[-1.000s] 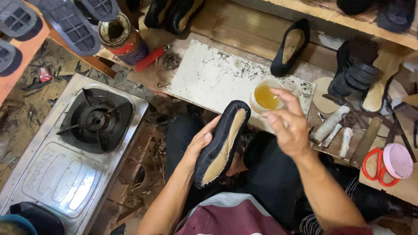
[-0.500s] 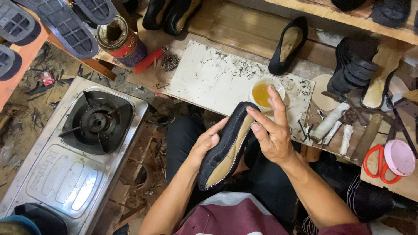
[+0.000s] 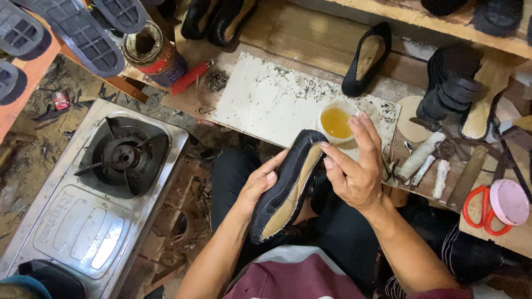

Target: The person applies a yellow liquid to the inner sole of a black shoe using their fingers, then places the shoe on a shelf. They repeat this process with another shoe, handling each one individually and returning them to the shelf.

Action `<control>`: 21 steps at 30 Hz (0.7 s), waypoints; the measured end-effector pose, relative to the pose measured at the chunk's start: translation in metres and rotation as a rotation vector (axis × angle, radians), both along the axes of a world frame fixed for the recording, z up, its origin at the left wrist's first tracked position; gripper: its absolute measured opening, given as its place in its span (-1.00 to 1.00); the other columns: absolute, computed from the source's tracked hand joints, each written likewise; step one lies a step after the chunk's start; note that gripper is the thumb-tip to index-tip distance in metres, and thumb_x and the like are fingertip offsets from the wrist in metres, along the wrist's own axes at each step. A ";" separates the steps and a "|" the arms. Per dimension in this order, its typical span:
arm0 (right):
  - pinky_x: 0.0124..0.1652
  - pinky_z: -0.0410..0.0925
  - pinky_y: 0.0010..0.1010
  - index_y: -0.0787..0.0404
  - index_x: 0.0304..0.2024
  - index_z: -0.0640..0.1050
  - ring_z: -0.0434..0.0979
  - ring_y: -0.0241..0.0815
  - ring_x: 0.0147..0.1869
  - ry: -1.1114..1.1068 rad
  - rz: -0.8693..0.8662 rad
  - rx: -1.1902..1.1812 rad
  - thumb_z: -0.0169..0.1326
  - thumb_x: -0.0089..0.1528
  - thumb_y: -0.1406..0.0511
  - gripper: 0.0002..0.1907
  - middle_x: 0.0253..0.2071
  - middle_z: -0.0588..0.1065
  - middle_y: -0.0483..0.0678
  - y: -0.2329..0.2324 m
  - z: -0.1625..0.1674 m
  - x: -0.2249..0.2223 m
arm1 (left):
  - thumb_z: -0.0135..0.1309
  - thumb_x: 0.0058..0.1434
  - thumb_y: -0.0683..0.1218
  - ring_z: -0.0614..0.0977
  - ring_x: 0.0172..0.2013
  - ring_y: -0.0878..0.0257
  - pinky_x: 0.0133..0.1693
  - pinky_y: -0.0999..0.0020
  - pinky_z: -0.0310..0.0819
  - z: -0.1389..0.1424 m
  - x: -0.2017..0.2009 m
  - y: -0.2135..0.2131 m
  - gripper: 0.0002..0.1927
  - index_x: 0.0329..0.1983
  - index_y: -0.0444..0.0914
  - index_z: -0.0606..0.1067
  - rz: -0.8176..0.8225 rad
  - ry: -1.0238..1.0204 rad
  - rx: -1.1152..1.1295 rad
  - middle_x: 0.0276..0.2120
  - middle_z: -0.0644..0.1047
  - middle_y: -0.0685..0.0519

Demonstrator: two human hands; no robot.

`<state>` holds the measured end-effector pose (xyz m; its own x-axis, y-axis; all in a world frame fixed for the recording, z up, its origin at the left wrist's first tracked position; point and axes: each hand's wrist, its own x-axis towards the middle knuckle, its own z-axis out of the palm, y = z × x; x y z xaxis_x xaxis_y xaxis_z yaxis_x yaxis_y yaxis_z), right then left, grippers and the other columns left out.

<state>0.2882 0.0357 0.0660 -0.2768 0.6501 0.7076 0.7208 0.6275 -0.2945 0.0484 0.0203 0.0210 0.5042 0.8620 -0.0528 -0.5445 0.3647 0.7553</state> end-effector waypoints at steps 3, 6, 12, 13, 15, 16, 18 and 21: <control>0.51 0.10 0.07 0.22 0.01 0.68 0.17 0.34 0.56 0.062 -0.004 -0.031 0.17 0.26 0.36 -0.73 0.43 0.19 0.25 -0.001 -0.003 -0.001 | 0.08 0.27 0.15 0.54 0.19 0.13 0.23 0.30 0.39 0.001 0.000 -0.001 -0.11 0.52 -0.45 0.14 -0.006 -0.005 -0.002 0.28 0.44 -0.21; 0.52 0.09 0.07 0.24 0.04 0.67 0.15 0.35 0.57 0.073 0.010 -0.054 0.17 0.26 0.36 -0.71 0.46 0.17 0.28 -0.001 -0.005 -0.004 | 0.07 0.28 0.14 0.53 0.21 0.14 0.24 0.31 0.37 0.003 0.002 -0.001 -0.12 0.51 -0.46 0.15 -0.007 0.002 0.002 0.29 0.43 -0.21; 0.52 0.09 0.07 0.20 0.04 0.67 0.15 0.32 0.57 0.044 0.064 -0.062 0.18 0.26 0.33 -0.70 0.45 0.20 0.23 0.003 -0.003 -0.004 | 0.04 0.31 0.11 0.50 0.25 0.14 0.27 0.30 0.34 0.004 0.002 0.000 -0.17 0.51 -0.45 0.16 -0.016 0.004 0.026 0.32 0.40 -0.21; 0.51 0.10 0.07 0.18 0.04 0.67 0.15 0.32 0.57 0.037 0.055 -0.051 0.18 0.27 0.33 -0.71 0.45 0.20 0.22 0.003 -0.002 -0.003 | 0.04 0.31 0.10 0.50 0.25 0.13 0.27 0.29 0.34 0.004 0.002 0.000 -0.18 0.51 -0.45 0.16 -0.018 -0.004 0.019 0.33 0.40 -0.21; 0.51 0.11 0.07 0.14 0.05 0.67 0.15 0.31 0.57 0.022 0.037 -0.027 0.18 0.28 0.31 -0.72 0.45 0.19 0.21 0.005 -0.001 0.000 | 0.03 0.33 0.08 0.49 0.25 0.15 0.27 0.30 0.33 0.003 0.002 0.000 -0.20 0.51 -0.43 0.16 -0.018 0.020 0.026 0.33 0.40 -0.19; 0.51 0.13 0.07 0.13 0.05 0.68 0.16 0.31 0.57 -0.023 0.034 0.003 0.20 0.28 0.30 -0.72 0.44 0.20 0.19 0.006 0.000 0.001 | 0.02 0.33 0.07 0.49 0.26 0.15 0.27 0.31 0.33 0.002 0.003 0.000 -0.22 0.51 -0.43 0.17 -0.019 0.032 0.029 0.34 0.39 -0.17; 0.50 0.15 0.08 0.11 0.06 0.70 0.17 0.30 0.56 -0.114 0.027 0.066 0.23 0.29 0.28 -0.72 0.43 0.23 0.13 0.007 0.000 0.003 | 0.00 0.35 0.05 0.49 0.25 0.16 0.27 0.31 0.33 0.001 0.003 0.000 -0.24 0.51 -0.42 0.17 -0.012 0.017 0.010 0.33 0.40 -0.17; 0.46 0.12 0.14 0.00 0.02 0.72 0.17 0.25 0.53 -0.213 -0.033 0.121 0.26 0.26 0.22 -0.73 0.42 0.24 0.06 0.009 -0.001 0.004 | -0.02 0.37 0.03 0.50 0.25 0.18 0.27 0.32 0.34 -0.001 0.005 0.001 -0.28 0.51 -0.42 0.18 -0.006 0.023 0.017 0.33 0.40 -0.15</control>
